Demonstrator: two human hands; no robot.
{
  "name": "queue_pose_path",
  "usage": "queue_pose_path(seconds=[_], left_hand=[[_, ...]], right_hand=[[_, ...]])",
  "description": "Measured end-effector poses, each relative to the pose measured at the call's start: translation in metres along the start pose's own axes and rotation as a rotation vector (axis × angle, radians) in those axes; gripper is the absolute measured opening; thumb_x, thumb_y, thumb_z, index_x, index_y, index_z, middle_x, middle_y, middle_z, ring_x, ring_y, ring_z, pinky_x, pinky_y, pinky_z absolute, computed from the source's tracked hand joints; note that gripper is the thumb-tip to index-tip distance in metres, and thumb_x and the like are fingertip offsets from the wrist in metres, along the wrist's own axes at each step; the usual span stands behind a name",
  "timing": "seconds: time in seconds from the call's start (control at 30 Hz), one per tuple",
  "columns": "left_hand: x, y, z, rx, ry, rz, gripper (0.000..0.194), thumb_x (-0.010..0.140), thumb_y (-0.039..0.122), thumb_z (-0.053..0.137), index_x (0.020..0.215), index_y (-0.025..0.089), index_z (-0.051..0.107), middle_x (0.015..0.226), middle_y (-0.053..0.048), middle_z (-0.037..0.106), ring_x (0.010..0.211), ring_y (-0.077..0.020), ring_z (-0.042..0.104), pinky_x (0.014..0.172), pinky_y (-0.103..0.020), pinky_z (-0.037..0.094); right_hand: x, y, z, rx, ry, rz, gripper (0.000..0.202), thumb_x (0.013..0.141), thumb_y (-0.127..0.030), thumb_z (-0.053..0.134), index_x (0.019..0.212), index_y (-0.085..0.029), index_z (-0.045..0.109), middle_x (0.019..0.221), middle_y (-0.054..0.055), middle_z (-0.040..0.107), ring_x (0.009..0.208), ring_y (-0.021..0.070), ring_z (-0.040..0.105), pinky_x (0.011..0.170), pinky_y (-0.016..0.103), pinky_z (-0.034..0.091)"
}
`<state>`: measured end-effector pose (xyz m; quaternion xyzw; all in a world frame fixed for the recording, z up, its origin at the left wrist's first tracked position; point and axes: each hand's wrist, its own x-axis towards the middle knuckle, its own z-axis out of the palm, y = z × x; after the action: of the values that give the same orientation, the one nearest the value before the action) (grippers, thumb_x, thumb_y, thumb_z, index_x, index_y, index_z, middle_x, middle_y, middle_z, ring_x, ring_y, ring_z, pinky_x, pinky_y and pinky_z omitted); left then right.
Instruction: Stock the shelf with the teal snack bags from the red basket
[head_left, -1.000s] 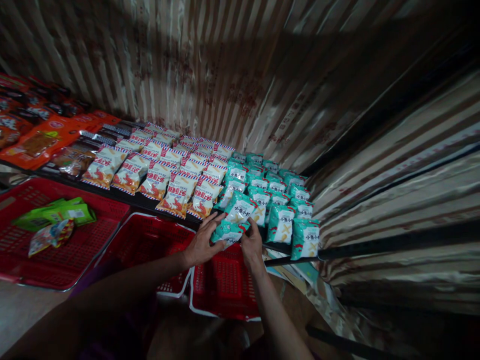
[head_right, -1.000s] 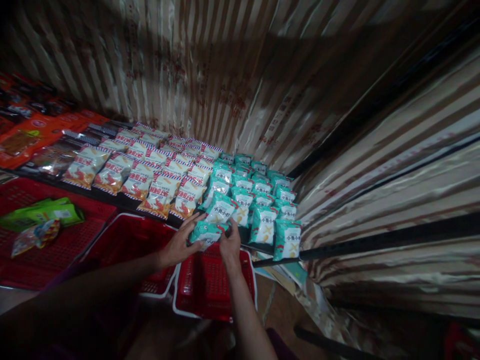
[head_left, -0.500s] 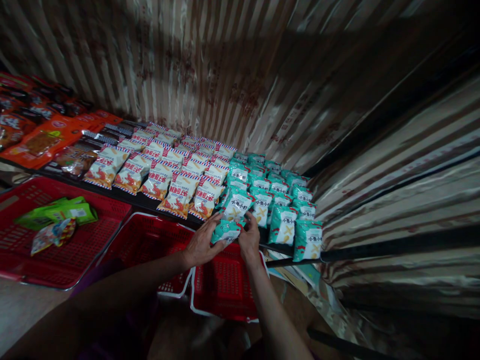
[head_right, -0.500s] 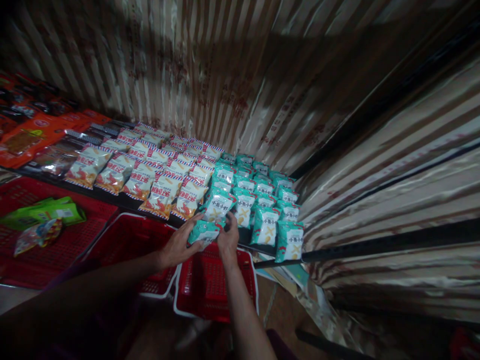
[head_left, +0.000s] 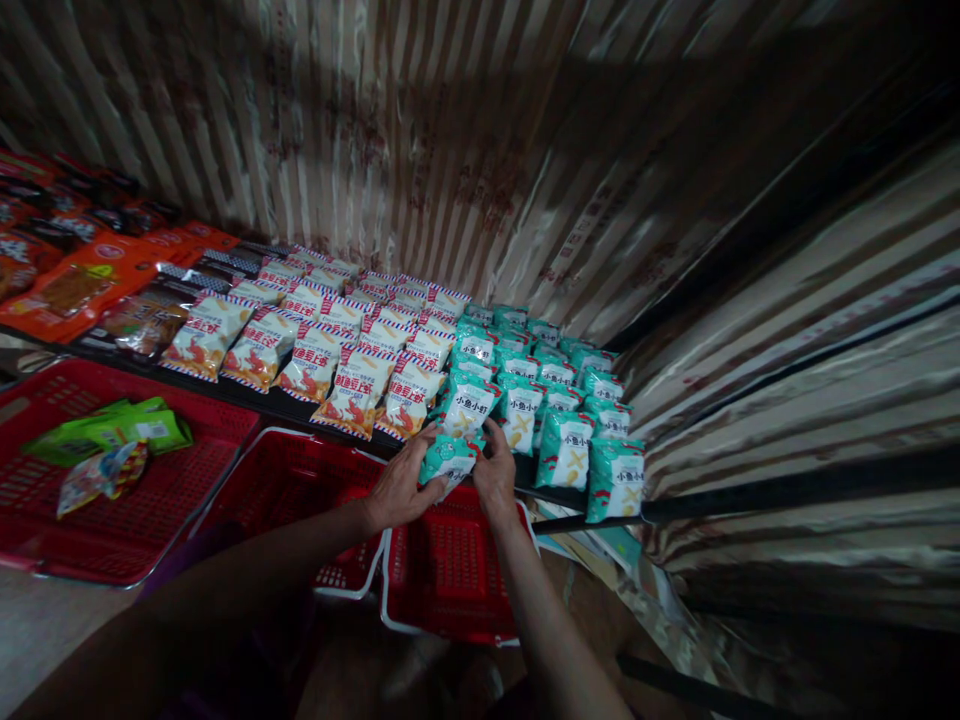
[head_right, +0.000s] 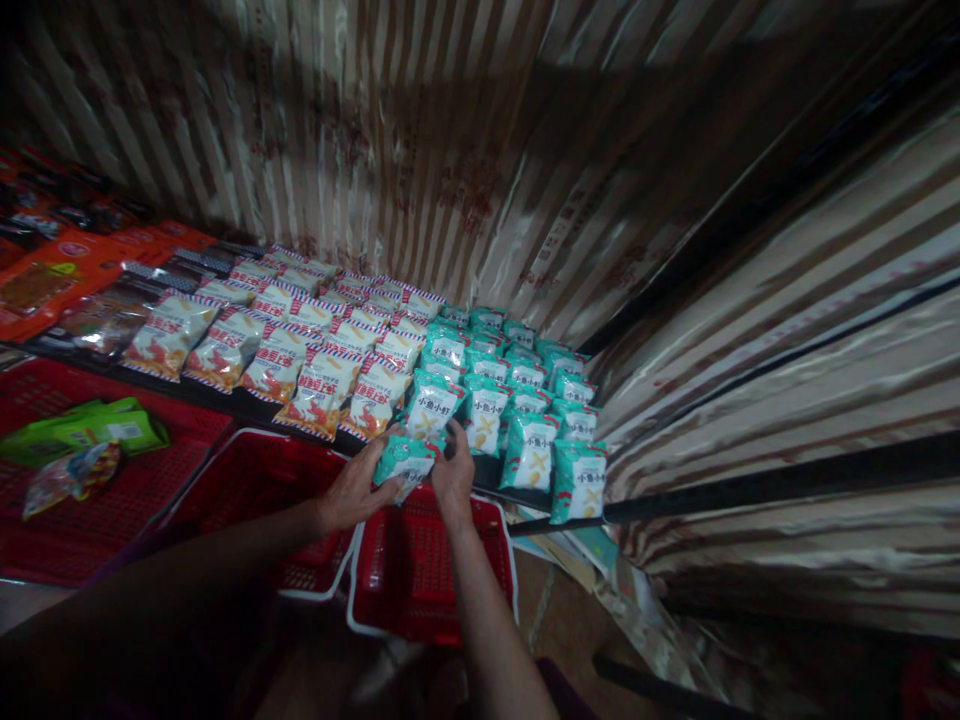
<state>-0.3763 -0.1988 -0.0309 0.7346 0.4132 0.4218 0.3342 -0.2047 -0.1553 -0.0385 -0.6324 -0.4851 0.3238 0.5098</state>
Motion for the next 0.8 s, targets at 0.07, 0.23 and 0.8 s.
queue_pose_path(seconds=[0.07,0.23,0.8], left_hand=[[0.0,0.0,0.0,-0.006,0.001,0.012,0.059,0.084,0.026,0.049,0.137,0.013,0.028,0.145,-0.018,0.036,0.137,-0.025,0.03,0.112,-0.046,0.029],[0.001,-0.003,0.002,-0.029,0.01,0.022,0.061,0.084,0.025,0.049,0.139,0.014,0.027,0.145,-0.018,0.035,0.138,-0.0265,0.029,0.112,-0.047,0.028],[0.003,-0.001,0.002,0.043,0.076,0.109,0.064,0.084,0.025,0.05,0.142,0.014,0.024,0.144,-0.018,0.036,0.136,-0.027,0.032,0.112,-0.048,0.029]], right_hand=[[0.0,-0.001,0.0,-0.013,0.004,-0.004,0.062,0.066,-0.043,0.065,0.122,-0.017,0.057,0.093,0.007,0.071,0.081,0.0233,0.065,0.077,0.038,0.052],[0.001,0.005,0.001,-0.022,0.003,-0.008,0.062,0.067,-0.041,0.064,0.124,-0.018,0.057,0.1,0.007,0.071,0.087,0.0233,0.066,0.084,0.039,0.051],[-0.02,-0.011,-0.015,-0.163,0.092,-0.226,0.044,0.085,-0.041,0.045,0.117,-0.018,0.063,0.119,0.009,0.065,0.116,0.0211,0.056,0.104,0.039,0.039]])
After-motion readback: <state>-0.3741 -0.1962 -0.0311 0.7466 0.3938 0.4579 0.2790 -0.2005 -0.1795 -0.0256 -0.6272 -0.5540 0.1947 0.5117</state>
